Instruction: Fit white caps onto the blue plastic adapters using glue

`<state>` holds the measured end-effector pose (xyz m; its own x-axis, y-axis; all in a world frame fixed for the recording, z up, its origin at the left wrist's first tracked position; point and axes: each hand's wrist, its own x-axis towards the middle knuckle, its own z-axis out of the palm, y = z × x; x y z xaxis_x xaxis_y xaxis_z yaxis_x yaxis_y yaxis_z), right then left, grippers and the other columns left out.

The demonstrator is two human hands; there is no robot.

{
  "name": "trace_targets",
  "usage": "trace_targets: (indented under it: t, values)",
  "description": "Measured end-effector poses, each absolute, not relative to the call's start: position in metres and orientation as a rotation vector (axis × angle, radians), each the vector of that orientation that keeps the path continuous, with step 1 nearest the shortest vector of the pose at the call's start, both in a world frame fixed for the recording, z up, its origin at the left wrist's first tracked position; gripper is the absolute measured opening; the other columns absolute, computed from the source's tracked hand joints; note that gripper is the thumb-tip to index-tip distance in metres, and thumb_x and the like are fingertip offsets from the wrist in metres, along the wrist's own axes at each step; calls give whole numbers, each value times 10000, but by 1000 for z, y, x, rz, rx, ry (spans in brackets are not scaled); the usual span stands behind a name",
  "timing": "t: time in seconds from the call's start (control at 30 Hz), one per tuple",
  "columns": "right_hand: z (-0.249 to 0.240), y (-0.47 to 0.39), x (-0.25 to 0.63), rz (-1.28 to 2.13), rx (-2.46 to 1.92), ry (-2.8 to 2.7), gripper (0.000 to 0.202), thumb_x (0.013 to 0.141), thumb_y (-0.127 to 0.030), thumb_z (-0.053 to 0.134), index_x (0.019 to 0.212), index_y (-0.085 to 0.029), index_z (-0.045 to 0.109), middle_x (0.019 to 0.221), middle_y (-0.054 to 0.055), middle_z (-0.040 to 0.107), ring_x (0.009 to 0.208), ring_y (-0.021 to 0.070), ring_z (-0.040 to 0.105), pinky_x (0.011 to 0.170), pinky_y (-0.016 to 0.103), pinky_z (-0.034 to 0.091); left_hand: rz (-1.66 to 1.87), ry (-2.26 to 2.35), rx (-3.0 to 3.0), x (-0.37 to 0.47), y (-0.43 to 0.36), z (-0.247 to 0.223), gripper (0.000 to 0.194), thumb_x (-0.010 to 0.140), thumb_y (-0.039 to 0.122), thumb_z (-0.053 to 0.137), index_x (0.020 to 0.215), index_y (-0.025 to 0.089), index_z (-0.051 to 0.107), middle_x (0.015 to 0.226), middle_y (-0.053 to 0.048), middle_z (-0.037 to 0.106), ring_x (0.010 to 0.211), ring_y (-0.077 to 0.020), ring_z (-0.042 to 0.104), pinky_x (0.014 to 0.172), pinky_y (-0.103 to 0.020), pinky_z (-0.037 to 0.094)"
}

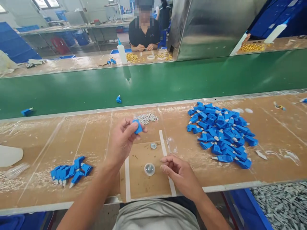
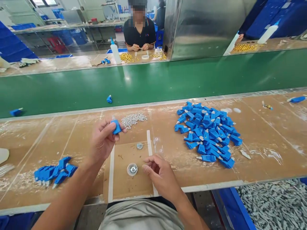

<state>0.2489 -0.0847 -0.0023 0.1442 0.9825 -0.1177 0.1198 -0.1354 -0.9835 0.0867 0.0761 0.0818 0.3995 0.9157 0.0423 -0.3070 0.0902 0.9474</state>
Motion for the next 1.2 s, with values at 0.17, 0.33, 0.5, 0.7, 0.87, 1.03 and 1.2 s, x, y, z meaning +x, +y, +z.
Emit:
trace_targets:
  t: [0.17,0.33,0.5,0.7,0.87,1.03,1.2]
  values:
    - [-4,-73,228,1141,-1476,-1214,211,922,-400,656,994,-205,697,848,10,598,718,160,548,659,280,447,947,719,801,36,42,42,264,759,235,818,788,157,567,766,-8,635,709,-101,643,501,-110,434]
    - [-2,-65,219,1131,-1524,-1239,193,936,-389,638,928,-209,707,815,7,606,673,153,531,631,280,430,844,750,595,29,21,20,245,808,272,776,762,131,581,732,-10,575,683,-103,629,478,-102,436]
    - [2,-64,214,986,-1538,-1357,161,945,-315,634,852,-215,720,805,11,557,670,155,509,601,280,401,757,698,440,27,14,14,184,796,231,759,798,118,614,762,-27,582,714,-147,671,504,-127,493]
    - [9,-75,208,739,-1461,-1632,178,988,-182,528,969,-208,703,880,35,513,753,171,522,666,303,417,728,596,395,24,12,12,149,782,155,763,851,89,649,813,-62,627,769,-155,681,595,-151,544]
    - [14,-75,212,894,-1488,-1508,164,990,-252,546,921,-205,688,875,37,556,735,170,523,647,299,418,679,590,324,24,11,14,347,732,94,797,1058,67,683,887,-89,692,798,-155,709,666,-153,574]
    - [13,-68,228,1187,-1359,-999,214,907,-401,683,885,-189,693,838,26,603,645,141,498,549,255,419,706,609,344,25,7,14,261,733,80,804,981,86,727,958,-76,713,913,-179,722,828,-203,586]
    - [22,-63,230,1229,-1150,-835,179,890,-368,722,878,-190,703,872,44,642,647,128,517,543,235,448,664,586,418,30,0,17,270,802,204,793,1036,80,741,914,-88,727,844,-163,732,848,-219,568]
